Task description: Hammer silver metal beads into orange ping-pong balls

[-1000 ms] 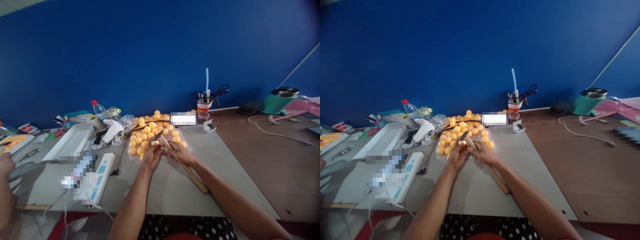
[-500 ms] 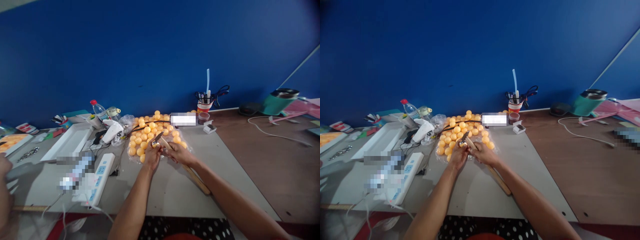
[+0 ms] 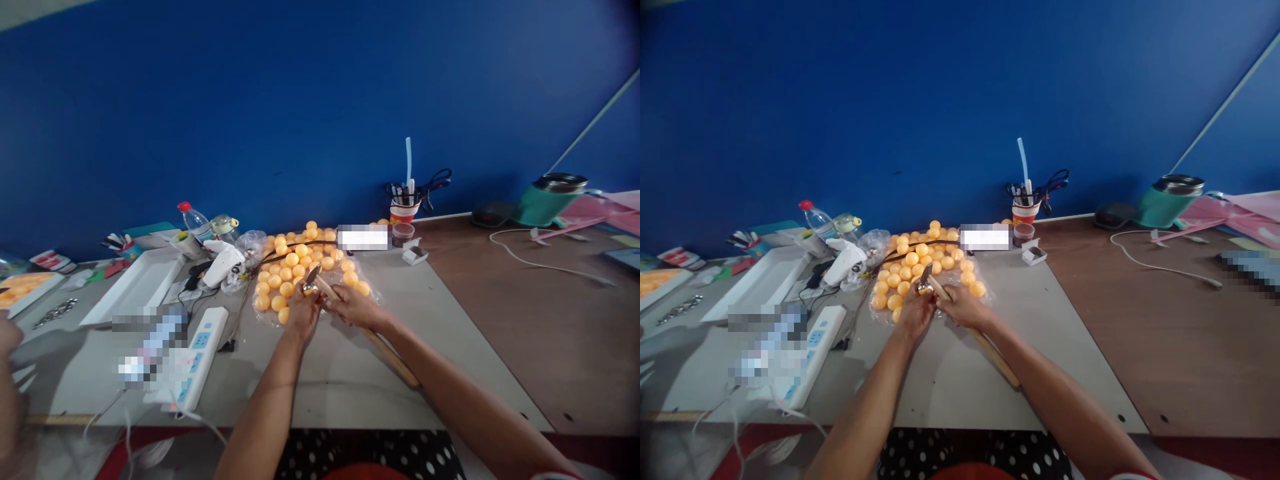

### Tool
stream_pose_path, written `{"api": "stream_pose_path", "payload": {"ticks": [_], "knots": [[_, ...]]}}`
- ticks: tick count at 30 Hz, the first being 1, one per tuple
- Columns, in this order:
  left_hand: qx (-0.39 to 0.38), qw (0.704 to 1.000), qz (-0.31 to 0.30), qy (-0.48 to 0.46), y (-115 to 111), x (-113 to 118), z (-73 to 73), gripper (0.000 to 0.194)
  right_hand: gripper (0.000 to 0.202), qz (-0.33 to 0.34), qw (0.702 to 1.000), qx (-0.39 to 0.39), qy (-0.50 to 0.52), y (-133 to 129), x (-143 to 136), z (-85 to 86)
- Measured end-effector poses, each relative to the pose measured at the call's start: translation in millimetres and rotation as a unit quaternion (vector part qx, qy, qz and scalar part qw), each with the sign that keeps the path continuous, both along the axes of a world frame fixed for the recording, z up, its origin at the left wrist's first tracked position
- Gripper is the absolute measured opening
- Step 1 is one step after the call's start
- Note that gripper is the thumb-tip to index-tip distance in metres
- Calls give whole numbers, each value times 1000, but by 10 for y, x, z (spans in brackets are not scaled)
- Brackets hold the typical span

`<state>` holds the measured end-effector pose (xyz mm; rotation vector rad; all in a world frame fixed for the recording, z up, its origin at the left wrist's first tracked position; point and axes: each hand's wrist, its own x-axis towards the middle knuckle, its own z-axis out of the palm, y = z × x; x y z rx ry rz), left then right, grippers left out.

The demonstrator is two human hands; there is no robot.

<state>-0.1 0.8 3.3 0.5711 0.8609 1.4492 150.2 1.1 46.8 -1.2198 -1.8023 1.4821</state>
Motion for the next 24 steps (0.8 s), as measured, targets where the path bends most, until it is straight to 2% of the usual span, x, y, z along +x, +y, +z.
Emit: {"api": "stream_pose_path", "payload": {"ticks": [2,6,11,16,21,24], "knots": [[-4,1000,6,-5,1,1,5,35,10,6,1000,1,-4,7,-6,-21],[15,1000,-1,-8,6,-2,11,35,6,16,998,5,68,15,5,-41],[-5,1000,-1,-14,25,-11,-28,45,12,2,1000,-6,-14,38,-1,-50],[12,1000,-13,-22,20,-20,-17,40,8,10,998,-9,63,36,9,-48],[9,1000,-6,-10,14,-6,13,38,9,12,1000,5,-13,21,-12,-28],[14,1000,-9,-1,10,-3,13,38,7,21,1000,13,2,12,-15,-7]]}}
